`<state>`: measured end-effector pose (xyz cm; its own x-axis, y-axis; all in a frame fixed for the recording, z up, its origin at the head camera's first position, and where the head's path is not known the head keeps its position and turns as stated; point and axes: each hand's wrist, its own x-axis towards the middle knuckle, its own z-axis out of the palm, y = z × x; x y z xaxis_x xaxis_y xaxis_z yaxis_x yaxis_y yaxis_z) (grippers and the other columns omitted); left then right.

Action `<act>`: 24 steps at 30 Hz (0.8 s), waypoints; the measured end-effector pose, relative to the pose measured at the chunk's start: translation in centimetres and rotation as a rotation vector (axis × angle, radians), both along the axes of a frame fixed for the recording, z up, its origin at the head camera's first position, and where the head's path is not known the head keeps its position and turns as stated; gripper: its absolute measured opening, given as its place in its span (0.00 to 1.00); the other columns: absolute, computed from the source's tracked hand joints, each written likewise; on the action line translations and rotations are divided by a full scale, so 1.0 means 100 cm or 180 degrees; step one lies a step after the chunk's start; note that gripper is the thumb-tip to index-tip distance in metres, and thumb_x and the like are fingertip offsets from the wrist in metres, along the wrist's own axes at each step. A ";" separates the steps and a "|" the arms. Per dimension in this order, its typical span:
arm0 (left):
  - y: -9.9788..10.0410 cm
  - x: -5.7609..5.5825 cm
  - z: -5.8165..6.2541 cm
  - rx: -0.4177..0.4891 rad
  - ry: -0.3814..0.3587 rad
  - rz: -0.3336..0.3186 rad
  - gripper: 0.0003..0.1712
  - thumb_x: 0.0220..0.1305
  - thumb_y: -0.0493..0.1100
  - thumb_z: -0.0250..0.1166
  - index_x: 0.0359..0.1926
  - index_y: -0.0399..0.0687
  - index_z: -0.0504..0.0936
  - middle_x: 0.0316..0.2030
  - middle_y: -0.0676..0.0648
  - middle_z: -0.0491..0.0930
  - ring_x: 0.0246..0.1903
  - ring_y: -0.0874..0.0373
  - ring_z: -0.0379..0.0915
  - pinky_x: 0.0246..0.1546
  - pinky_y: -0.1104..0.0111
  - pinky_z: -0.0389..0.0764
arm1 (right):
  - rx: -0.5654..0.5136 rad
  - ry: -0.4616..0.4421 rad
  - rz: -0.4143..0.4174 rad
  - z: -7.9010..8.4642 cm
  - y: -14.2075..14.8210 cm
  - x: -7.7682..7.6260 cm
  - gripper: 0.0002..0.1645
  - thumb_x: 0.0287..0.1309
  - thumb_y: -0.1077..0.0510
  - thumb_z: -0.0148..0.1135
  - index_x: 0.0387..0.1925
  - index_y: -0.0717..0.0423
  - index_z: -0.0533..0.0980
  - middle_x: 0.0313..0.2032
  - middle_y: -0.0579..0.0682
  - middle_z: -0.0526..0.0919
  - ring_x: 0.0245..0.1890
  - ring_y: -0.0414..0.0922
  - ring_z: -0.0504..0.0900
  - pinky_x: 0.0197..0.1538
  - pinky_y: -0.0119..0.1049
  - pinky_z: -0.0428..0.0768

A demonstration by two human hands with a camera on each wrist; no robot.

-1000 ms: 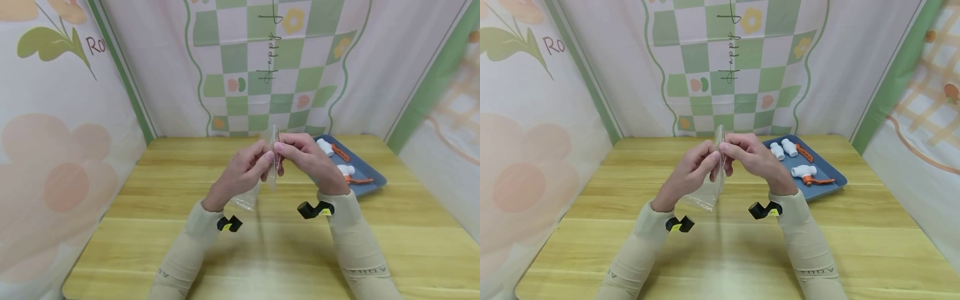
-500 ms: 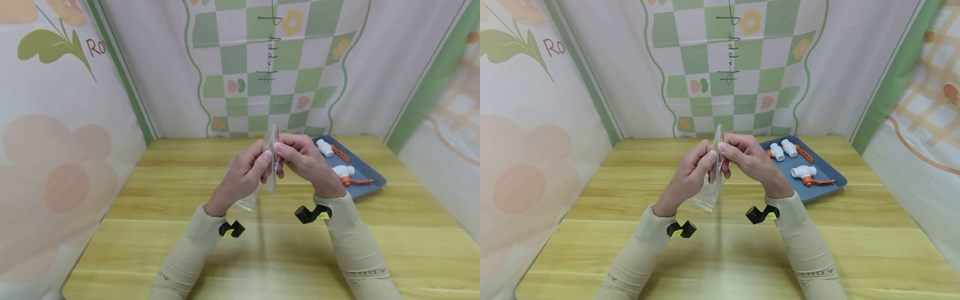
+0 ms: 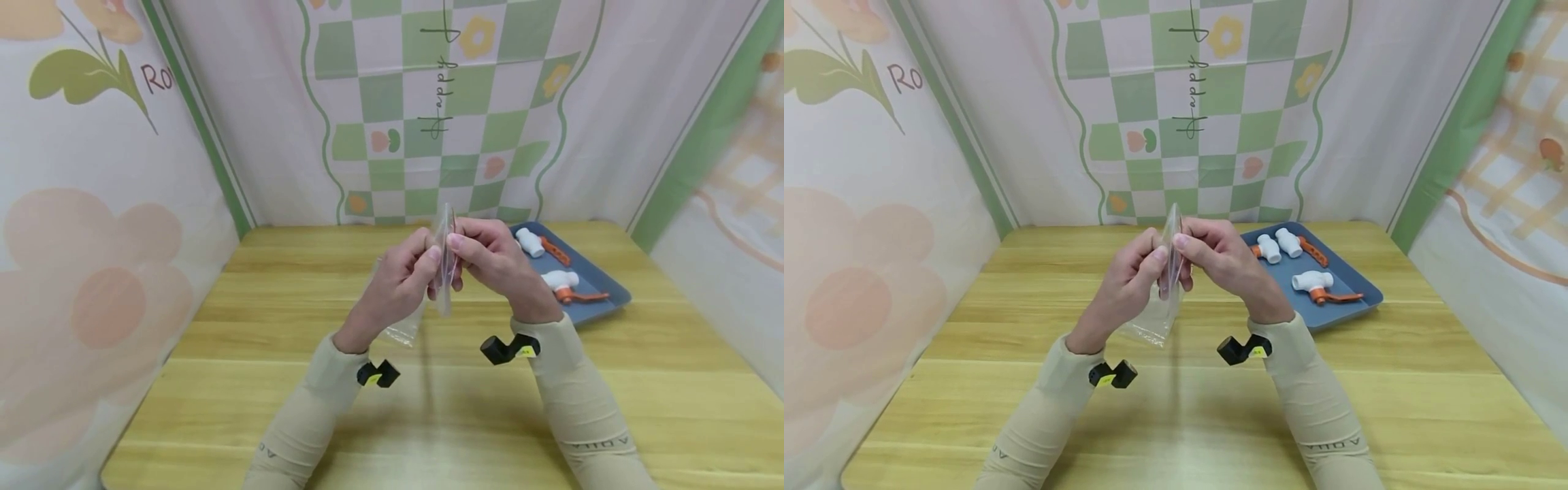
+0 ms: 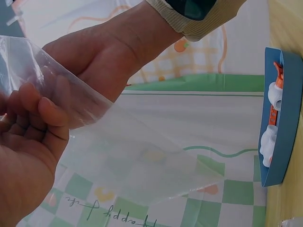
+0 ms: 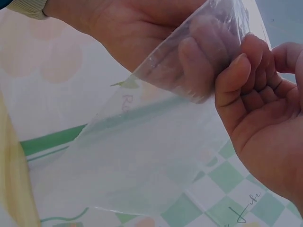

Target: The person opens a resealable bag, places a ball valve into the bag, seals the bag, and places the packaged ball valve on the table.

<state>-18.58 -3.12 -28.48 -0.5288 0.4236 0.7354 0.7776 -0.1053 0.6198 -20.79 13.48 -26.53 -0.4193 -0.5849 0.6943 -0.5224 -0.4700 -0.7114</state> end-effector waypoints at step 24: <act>-0.022 -0.021 -0.001 -0.0426 -0.0129 0.0757 0.10 0.66 0.33 0.49 0.26 0.43 0.69 0.14 0.50 0.67 0.13 0.61 0.62 0.12 0.72 0.62 | 0.0978 0.0566 -0.1578 0.001 0.011 -0.008 0.14 0.63 0.67 0.50 0.20 0.61 0.69 0.17 0.52 0.73 0.18 0.45 0.73 0.22 0.33 0.73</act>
<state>-20.68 -5.30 -28.54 -0.6530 0.3759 0.6575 0.7449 0.1622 0.6472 -21.58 14.55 -26.42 -0.5859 -0.5345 0.6092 -0.7499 0.0724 -0.6576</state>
